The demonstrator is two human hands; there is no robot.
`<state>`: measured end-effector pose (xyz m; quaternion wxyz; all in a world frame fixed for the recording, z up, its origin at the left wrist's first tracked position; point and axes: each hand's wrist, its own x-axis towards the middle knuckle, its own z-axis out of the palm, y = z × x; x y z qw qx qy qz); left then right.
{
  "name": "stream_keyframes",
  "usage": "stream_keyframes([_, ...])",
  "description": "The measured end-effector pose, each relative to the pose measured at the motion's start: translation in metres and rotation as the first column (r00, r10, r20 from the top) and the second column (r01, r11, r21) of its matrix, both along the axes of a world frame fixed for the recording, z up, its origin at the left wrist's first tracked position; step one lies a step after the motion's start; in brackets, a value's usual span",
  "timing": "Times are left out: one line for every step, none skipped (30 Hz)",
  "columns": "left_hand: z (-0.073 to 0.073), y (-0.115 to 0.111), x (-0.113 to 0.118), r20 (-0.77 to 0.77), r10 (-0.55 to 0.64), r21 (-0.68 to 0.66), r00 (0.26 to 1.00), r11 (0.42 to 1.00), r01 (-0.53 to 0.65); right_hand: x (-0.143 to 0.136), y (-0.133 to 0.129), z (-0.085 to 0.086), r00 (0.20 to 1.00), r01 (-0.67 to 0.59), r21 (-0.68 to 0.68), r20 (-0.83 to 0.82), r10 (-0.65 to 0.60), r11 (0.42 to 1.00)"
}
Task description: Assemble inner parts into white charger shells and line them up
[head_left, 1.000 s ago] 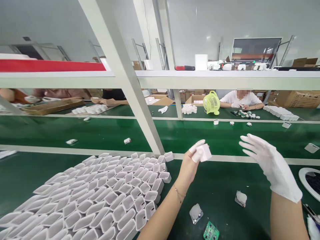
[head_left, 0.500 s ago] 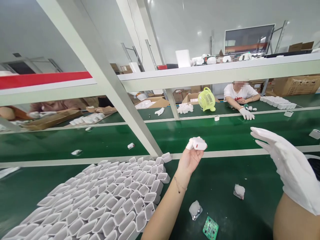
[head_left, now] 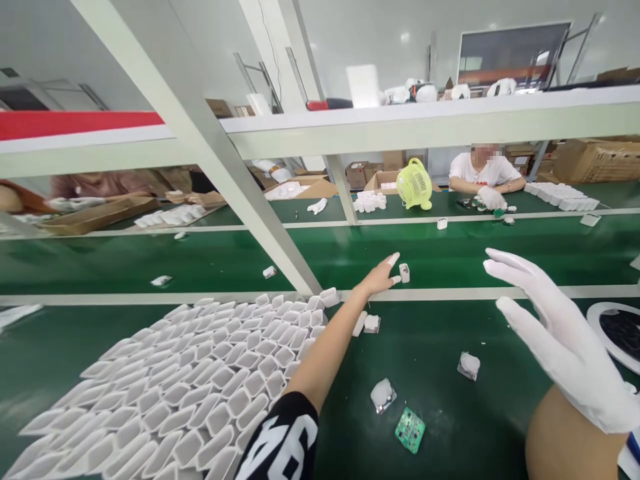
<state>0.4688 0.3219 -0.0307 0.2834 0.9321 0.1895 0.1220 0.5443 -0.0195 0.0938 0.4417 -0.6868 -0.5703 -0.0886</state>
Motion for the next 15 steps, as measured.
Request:
stream_keyframes([0.006,-0.002,-0.013,-0.052,-0.018,0.047,0.998,0.999,0.021,-0.001,0.001,0.001,1.0,-0.008,-0.004,0.016,0.008,1.0])
stream_keyframes([0.011,-0.004,-0.026,-0.111,-0.028,0.09,0.993,0.995,0.038,-0.001,0.003,0.001,0.999,-0.014,-0.01,0.033,0.014,1.0])
stream_keyframes([0.015,-0.008,-0.04,-0.172,-0.036,0.129,0.984,0.99,0.058,-0.002,0.005,0.001,0.998,-0.021,-0.022,0.056,0.022,1.0])
stream_keyframes([0.015,-0.013,-0.053,-0.232,-0.043,0.163,0.972,0.983,0.082,-0.002,0.007,0.0,0.996,-0.029,-0.034,0.084,0.032,0.999])
stream_keyframes([0.014,-0.019,-0.064,-0.289,-0.047,0.192,0.956,0.976,0.106,-0.003,0.01,-0.001,0.992,-0.037,-0.047,0.117,0.043,0.998])
stream_keyframes([0.01,-0.025,-0.075,-0.338,-0.049,0.217,0.94,0.968,0.129,-0.003,0.013,-0.002,0.987,-0.048,-0.066,0.152,0.058,0.997])
stream_keyframes([0.005,-0.032,-0.084,-0.378,-0.048,0.242,0.925,0.959,0.149,-0.004,0.017,-0.004,0.979,-0.061,-0.091,0.186,0.077,0.994])
stream_keyframes([0.0,-0.038,-0.091,-0.406,-0.044,0.268,0.913,0.949,0.165,-0.006,0.021,-0.005,0.971,-0.08,-0.128,0.214,0.106,0.989])
stream_keyframes([-0.006,-0.043,-0.096,-0.421,-0.038,0.296,0.906,0.939,0.177,-0.007,0.026,-0.007,0.962,-0.109,-0.175,0.229,0.148,0.979])
stream_keyframes([-0.01,-0.047,-0.099,-0.423,-0.033,0.326,0.906,0.927,0.186,-0.009,0.032,-0.01,0.953,-0.148,-0.226,0.226,0.2,0.963])
stream_keyframes([-0.013,-0.051,-0.101,-0.415,-0.031,0.356,0.909,0.914,0.194,-0.011,0.039,-0.013,0.947,-0.193,-0.279,0.197,0.252,0.941])
stream_keyframes([-0.013,-0.054,-0.102,-0.401,-0.034,0.382,0.915,0.902,0.201,-0.013,0.047,-0.017,0.945,-0.239,-0.324,0.138,0.295,0.915])
stream_keyframes([-0.012,-0.058,-0.103,-0.383,-0.042,0.404,0.923,0.891,0.209,-0.016,0.057,-0.023,0.944,-0.286,-0.352,0.054,0.325,0.891])
stream_keyframes([-0.008,-0.061,-0.103,-0.364,-0.053,0.421,0.93,0.881,0.215,-0.018,0.068,-0.031,0.947,-0.316,-0.363,-0.057,0.317,0.877])
stream_keyframes([-0.002,-0.064,-0.102,-0.347,-0.059,0.437,0.936,0.873,0.217,-0.02,0.08,-0.04,0.94,-0.336,-0.364,-0.179,0.289,0.868])
